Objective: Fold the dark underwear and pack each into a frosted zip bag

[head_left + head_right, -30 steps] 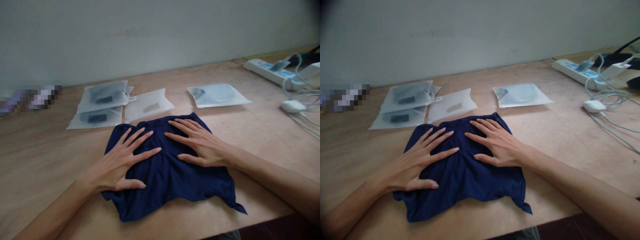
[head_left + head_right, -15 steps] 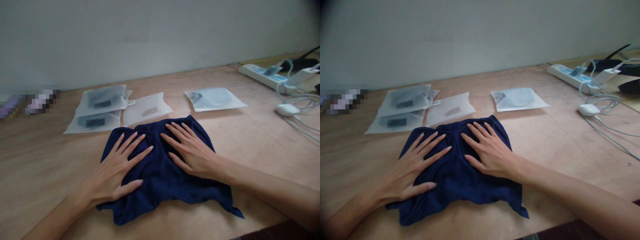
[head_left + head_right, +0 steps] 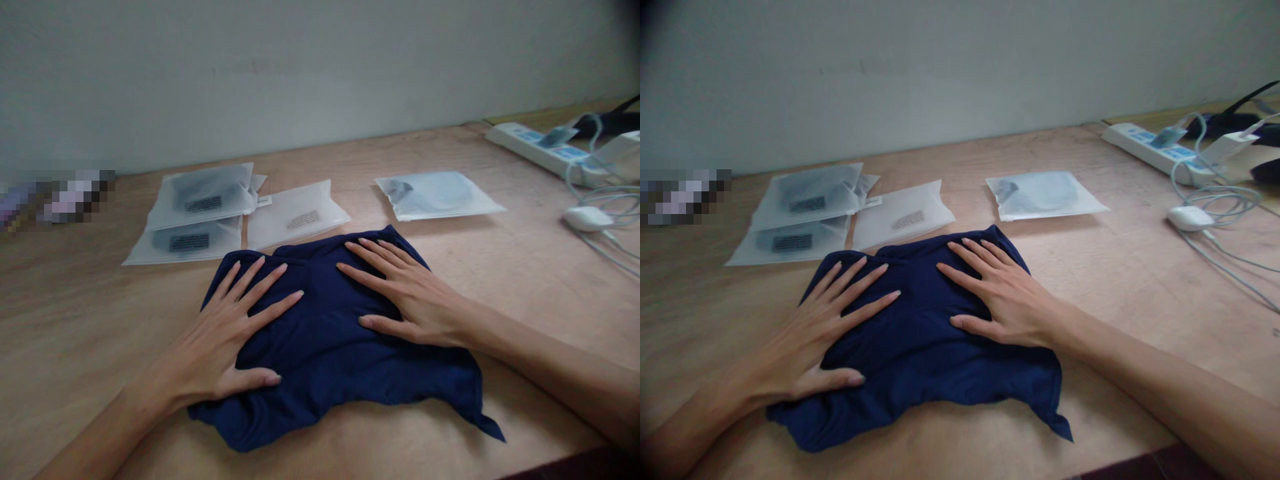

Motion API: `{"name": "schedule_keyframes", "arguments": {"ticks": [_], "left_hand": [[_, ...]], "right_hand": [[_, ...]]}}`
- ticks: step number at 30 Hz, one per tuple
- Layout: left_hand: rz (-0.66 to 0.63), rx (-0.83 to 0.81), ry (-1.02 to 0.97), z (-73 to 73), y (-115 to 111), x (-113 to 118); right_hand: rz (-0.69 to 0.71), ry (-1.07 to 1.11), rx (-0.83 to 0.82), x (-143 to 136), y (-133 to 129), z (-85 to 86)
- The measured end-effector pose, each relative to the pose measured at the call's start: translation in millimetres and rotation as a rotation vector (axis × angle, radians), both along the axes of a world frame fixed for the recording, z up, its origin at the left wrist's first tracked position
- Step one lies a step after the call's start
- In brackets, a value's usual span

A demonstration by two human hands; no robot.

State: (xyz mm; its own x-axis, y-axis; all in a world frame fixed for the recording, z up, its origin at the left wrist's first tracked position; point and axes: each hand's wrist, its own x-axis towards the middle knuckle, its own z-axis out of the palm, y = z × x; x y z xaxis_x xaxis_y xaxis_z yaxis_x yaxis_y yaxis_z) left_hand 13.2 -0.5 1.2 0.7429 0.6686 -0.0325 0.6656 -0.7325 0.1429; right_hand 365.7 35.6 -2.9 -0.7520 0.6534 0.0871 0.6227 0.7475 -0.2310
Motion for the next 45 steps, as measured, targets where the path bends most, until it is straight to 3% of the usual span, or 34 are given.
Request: {"name": "schedule_keyframes", "arguments": {"ticks": [6,10,14,17,21,25,29,39,45], "left_hand": [[-0.014,-0.028,-0.045,3.0,3.0,1.0],[-0.052,0.071,-0.142,2.5,2.4,-1.4],[-0.339,0.208,-0.481,-1.7,-17.3,-1.3],[-0.313,0.155,-0.663,-3.0,-35.3,8.3],[-0.316,0.033,-0.531,5.4,-37.8,24.3],[-0.402,0.038,-0.376,11.9,-27.2,30.1],[-0.395,-0.017,-0.4,8.4,-23.5,28.1],[-0.318,-0.515,-0.543,14.2,-11.8,18.9],[-0.309,-0.64,-0.557,19.3,-11.6,14.1]], "right_hand": [[0.009,0.013,-0.006,2.0,1.8,-1.6],[0.046,0.096,0.046,2.3,2.0,4.2],[0.229,0.317,0.104,-0.7,-6.1,14.9],[0.43,0.388,0.014,-7.6,-17.0,17.0],[0.572,0.277,-0.086,-16.5,-25.8,12.9],[0.554,0.188,-0.149,-17.3,-24.9,12.0],[0.518,0.178,-0.222,-14.9,-22.5,13.0],[0.488,0.239,-0.481,-6.6,-16.0,19.4],[0.458,0.289,-0.67,-2.1,-9.5,25.3]]}}
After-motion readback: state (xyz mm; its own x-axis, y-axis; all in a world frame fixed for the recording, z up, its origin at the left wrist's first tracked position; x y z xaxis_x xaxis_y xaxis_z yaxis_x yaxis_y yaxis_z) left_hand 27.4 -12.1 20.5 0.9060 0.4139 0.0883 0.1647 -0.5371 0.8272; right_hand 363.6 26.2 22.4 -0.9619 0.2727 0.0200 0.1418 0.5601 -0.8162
